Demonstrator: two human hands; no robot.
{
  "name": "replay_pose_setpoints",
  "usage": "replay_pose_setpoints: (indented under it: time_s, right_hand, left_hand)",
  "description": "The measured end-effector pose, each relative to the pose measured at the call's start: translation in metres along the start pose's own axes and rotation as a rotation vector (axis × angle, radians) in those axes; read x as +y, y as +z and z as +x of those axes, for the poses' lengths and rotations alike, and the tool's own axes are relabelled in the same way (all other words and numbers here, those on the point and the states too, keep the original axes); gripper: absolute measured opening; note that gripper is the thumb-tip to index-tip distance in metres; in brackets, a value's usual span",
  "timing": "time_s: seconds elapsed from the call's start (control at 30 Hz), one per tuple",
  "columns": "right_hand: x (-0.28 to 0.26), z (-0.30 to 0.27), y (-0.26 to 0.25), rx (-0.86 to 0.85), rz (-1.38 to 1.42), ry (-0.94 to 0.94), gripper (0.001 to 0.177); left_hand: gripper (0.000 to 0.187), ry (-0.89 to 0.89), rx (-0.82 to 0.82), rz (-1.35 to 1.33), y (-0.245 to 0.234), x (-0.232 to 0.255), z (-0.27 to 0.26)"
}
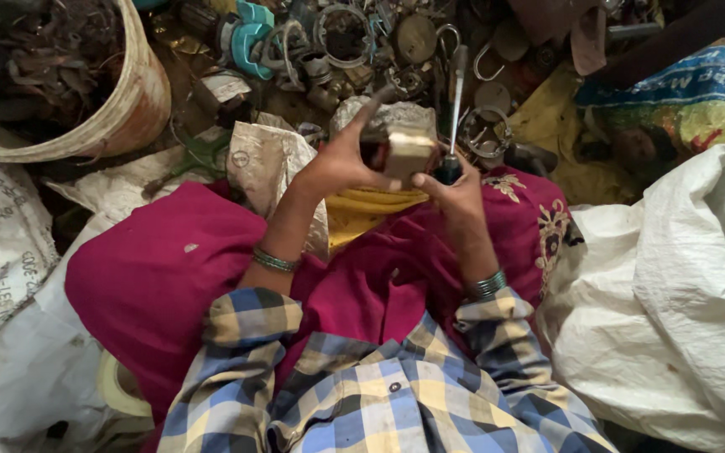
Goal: The person sits on the floor and uses a hammer and a screwdriver to work on a small metal object. They repeatedly strike the object with the hammer and use the screwdriver to pry or adjust parts of it.
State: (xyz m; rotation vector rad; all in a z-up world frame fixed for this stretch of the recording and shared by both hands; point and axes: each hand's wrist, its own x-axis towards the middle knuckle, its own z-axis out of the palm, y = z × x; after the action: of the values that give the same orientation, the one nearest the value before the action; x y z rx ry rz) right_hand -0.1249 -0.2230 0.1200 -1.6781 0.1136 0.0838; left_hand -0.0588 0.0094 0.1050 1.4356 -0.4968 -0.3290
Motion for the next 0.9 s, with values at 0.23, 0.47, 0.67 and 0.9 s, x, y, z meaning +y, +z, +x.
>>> replay_pose_setpoints:
  time_s: [0.23,0.47,0.67,0.9]
  right_hand:
    - [-0.019,0.012,-0.012,-0.163,-0.054,-0.05,0.061]
    - [-0.031,0.013,-0.026,-0.261,-0.243,-0.09,0.065]
    - [-0.04,0.026,-0.028,-0.314,-0.558,-0.223,0.072]
    - [-0.059,-0.01,-0.047,0.012,-0.611,-0.146,0.045]
  left_hand:
    - [0.109,-0.086,-0.17,-0.09,-0.008,-0.019,-0.002]
    - [0.089,-0.159,-0.287,0.019,-0.009,-0.044,0.003]
    - [0.087,-0.336,-0.053,-0.191,0.045,-0.048,-0.003]
    - [0.09,-0.253,0.185,-0.338,0.033,-0.055,0.003]
